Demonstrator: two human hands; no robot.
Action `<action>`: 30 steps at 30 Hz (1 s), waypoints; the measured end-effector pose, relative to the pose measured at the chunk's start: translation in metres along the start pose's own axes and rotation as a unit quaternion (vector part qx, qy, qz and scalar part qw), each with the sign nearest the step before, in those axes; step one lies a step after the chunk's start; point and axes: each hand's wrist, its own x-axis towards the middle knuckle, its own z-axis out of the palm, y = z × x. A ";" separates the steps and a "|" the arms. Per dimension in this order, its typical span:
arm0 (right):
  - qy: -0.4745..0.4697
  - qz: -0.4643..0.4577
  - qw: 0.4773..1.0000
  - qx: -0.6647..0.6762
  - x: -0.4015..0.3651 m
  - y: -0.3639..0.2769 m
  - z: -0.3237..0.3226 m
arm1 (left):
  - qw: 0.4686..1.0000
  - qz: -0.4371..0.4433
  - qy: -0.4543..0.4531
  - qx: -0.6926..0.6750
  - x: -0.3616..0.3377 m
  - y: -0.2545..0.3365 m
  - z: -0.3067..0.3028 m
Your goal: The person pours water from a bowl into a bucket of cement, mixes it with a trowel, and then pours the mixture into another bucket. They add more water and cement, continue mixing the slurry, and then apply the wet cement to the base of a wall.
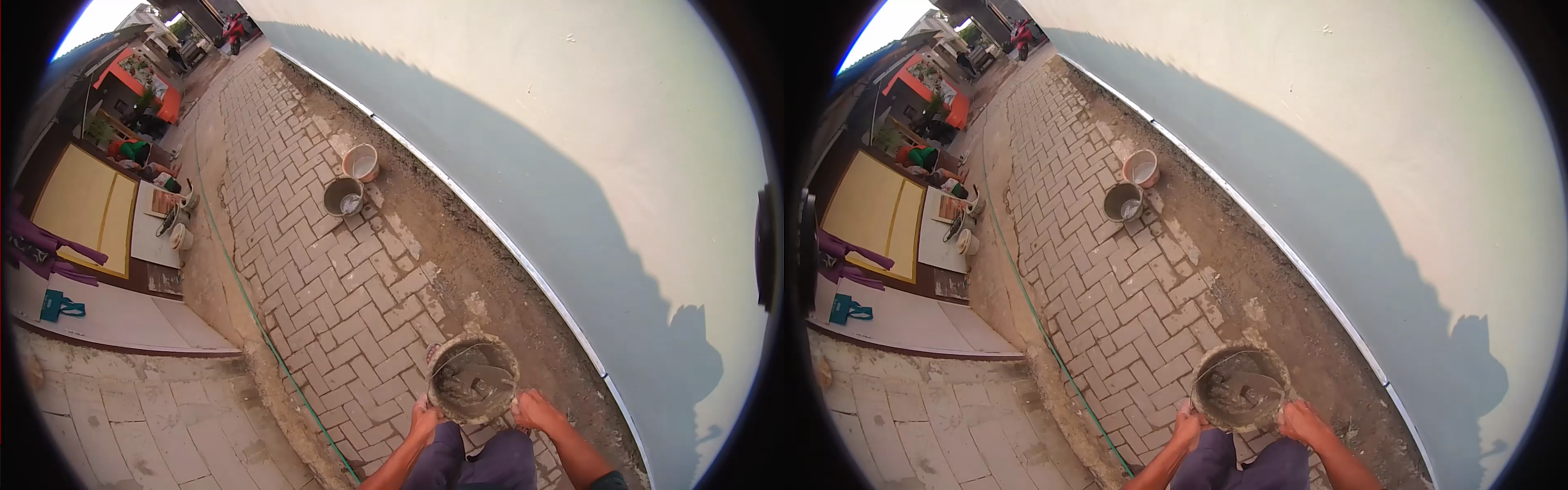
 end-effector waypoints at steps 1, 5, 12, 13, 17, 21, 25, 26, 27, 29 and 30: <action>-0.001 0.019 1.000 -0.020 -0.017 -0.001 -0.001 | 0.999 0.023 -0.020 -0.016 -0.016 -0.019 0.005; 0.197 -0.121 0.973 -0.012 -0.078 0.033 0.077 | 0.994 0.100 -0.052 -0.016 -0.082 -0.091 0.034; 0.254 -0.204 0.945 -0.029 -0.292 0.065 0.112 | 0.994 0.089 -0.043 -0.037 -0.200 -0.180 0.064; 0.255 -0.182 0.949 -0.027 -0.321 0.065 0.120 | 0.995 0.072 -0.056 -0.028 -0.217 -0.197 0.069; 0.307 -0.090 0.942 -0.102 -0.403 0.075 0.153 | 0.996 0.083 -0.040 -0.001 -0.288 -0.252 0.075; 0.320 -0.146 0.928 -0.120 -0.461 0.099 0.215 | 0.996 0.082 -0.037 0.005 -0.338 -0.319 0.078; 0.297 -0.028 0.949 0.098 -0.530 0.108 0.258 | 0.996 0.078 -0.034 0.024 -0.370 -0.397 0.080; 0.294 -0.017 0.950 0.104 -0.545 0.114 0.271 | 0.997 0.067 -0.035 0.030 -0.376 -0.416 0.077; 0.269 -0.002 0.955 0.126 -0.563 0.123 0.283 | 0.996 0.069 -0.040 0.029 -0.384 -0.439 0.074; 0.224 0.008 0.958 0.180 -0.601 0.136 0.298 | 0.997 0.071 -0.019 0.017 -0.414 -0.488 0.071; 0.220 -0.003 0.960 0.175 -0.620 0.137 0.306 | 0.997 0.078 -0.013 0.009 -0.430 -0.506 0.066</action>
